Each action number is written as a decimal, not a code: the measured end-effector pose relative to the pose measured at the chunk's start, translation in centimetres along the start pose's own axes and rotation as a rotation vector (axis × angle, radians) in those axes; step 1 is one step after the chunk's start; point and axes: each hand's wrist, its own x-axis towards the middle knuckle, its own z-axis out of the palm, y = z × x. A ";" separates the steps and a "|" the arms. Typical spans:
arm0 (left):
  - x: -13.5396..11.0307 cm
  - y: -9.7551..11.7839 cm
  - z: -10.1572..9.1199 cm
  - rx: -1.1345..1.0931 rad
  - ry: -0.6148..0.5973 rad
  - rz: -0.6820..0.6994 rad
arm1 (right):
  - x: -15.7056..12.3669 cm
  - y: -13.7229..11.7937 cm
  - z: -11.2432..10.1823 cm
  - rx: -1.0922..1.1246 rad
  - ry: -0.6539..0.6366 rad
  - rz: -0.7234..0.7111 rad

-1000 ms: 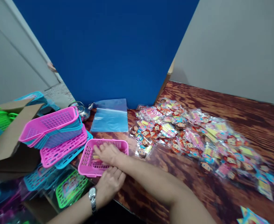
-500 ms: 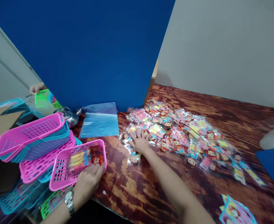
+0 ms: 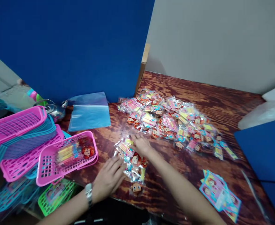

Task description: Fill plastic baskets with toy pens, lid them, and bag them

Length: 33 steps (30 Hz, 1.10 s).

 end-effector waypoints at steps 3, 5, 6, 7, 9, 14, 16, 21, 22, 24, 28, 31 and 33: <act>0.6 0.7 4.2 -0.002 -0.186 -0.030 | 1.4 0.4 -1.0 -0.002 0.007 0.039; 0.5 0.8 5.9 -0.009 -0.262 -0.032 | 1.4 0.5 -1.5 0.009 0.024 0.054; 0.3 0.9 6.3 -0.013 -0.282 -0.037 | 1.1 0.3 -1.6 0.023 0.014 0.046; 0.2 1.0 6.4 -0.017 -0.296 -0.046 | 0.7 -0.2 -1.6 0.035 -0.011 0.030; 0.0 1.2 6.3 -0.023 -0.308 -0.070 | -0.3 -1.7 -1.0 0.028 -0.057 -0.005; 0.2 1.7 6.1 -0.034 -0.288 -0.106 | -2.1 -5.9 1.7 -0.141 0.037 -0.030; 0.0 1.7 6.4 -0.020 -0.237 -0.087 | -2.1 -5.8 1.8 -0.107 0.061 -0.039; -1.2 1.4 7.2 0.046 -0.092 -0.022 | -1.0 -2.3 -0.2 0.180 -0.042 0.102; -1.4 1.4 7.2 0.051 -0.086 -0.013 | -0.8 -1.9 -0.4 0.176 -0.040 0.092; -1.6 1.3 7.3 0.059 -0.089 0.000 | -0.7 -2.2 -0.4 0.087 -0.008 0.047; -1.6 1.1 7.1 0.064 -0.115 0.017 | -0.3 -4.1 0.2 -0.084 0.017 0.022; -1.8 0.9 6.8 0.056 -0.150 0.016 | 0.3 -3.1 -0.6 0.120 0.089 0.096; -1.7 1.2 6.5 0.037 -0.177 -0.013 | 0.4 -0.9 -1.7 0.344 0.163 0.182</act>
